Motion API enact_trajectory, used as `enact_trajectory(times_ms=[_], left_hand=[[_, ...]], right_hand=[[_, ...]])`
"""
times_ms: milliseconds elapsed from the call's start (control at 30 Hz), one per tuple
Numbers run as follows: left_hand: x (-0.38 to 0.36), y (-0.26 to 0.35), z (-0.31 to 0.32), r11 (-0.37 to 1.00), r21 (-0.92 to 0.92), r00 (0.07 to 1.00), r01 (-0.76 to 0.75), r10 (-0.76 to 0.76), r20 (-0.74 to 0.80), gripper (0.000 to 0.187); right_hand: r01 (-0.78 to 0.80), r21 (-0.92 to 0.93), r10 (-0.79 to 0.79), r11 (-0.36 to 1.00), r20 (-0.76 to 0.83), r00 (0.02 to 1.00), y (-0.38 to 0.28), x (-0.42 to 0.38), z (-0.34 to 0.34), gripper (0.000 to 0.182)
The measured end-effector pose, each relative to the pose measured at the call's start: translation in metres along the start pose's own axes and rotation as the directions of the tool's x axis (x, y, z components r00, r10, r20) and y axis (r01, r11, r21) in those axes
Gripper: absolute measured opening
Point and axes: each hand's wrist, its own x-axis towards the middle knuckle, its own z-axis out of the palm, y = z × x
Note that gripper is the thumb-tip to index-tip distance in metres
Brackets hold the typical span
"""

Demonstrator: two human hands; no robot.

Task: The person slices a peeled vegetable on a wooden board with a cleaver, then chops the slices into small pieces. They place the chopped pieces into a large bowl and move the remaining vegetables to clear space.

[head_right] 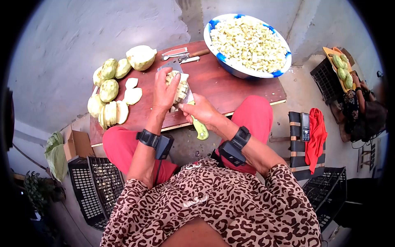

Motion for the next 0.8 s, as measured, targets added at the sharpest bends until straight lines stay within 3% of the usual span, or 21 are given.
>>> enact_trajectory(times_ms=[33, 100, 167, 433, 567, 667, 700, 800], left_hand=[[0.006, 0.001, 0.003, 0.999, -0.047, 0.999, 0.022, -0.023, -0.031, 0.045], [0.021, 0.005, 0.005, 0.931, -0.331, 0.986, 0.155, -0.169, -0.012, 0.048], [0.034, 0.015, 0.008, 0.747, -0.61, 0.959, 0.264, -0.273, 0.082, 0.054], [0.086, 0.066, 0.026, 0.421, -0.898, 0.972, 0.13, -0.234, 0.031, 0.078], [0.093, 0.088, 0.048, 0.372, -0.917, 0.957, 0.147, -0.289, 0.036, 0.073], [0.083, 0.078, 0.056, 0.433, -0.866, 0.956, 0.249, -0.254, 0.147, 0.067], [0.077, 0.075, 0.056, 0.458, -0.85, 0.945, 0.262, -0.301, 0.129, 0.055], [0.064, 0.049, 0.063, 0.577, -0.732, 0.924, 0.361, -0.327, 0.198, 0.047]], right_hand=[[0.002, 0.004, -0.002, 1.0, -0.012, 1.0, -0.007, -0.001, -0.002, 0.013], [0.009, 0.031, -0.008, 0.999, -0.032, 0.999, -0.019, -0.002, -0.006, 0.013], [-0.001, 0.032, 0.003, 0.999, -0.057, 0.998, -0.034, -0.002, -0.013, 0.014], [0.031, 0.246, -0.026, 0.969, -0.026, 0.999, -0.092, -0.012, -0.048, 0.016], [0.101, 0.287, -0.097, 0.953, -0.028, 0.995, -0.122, -0.016, -0.08, 0.014], [0.209, 0.158, -0.185, 0.965, -0.155, 0.97, -0.153, -0.023, -0.099, 0.011], [0.246, 0.023, -0.235, 0.969, -0.218, 0.947, -0.164, -0.024, -0.103, 0.01], [0.261, -0.436, -0.423, 0.862, -0.334, 0.842, -0.193, -0.021, -0.124, 0.014]])
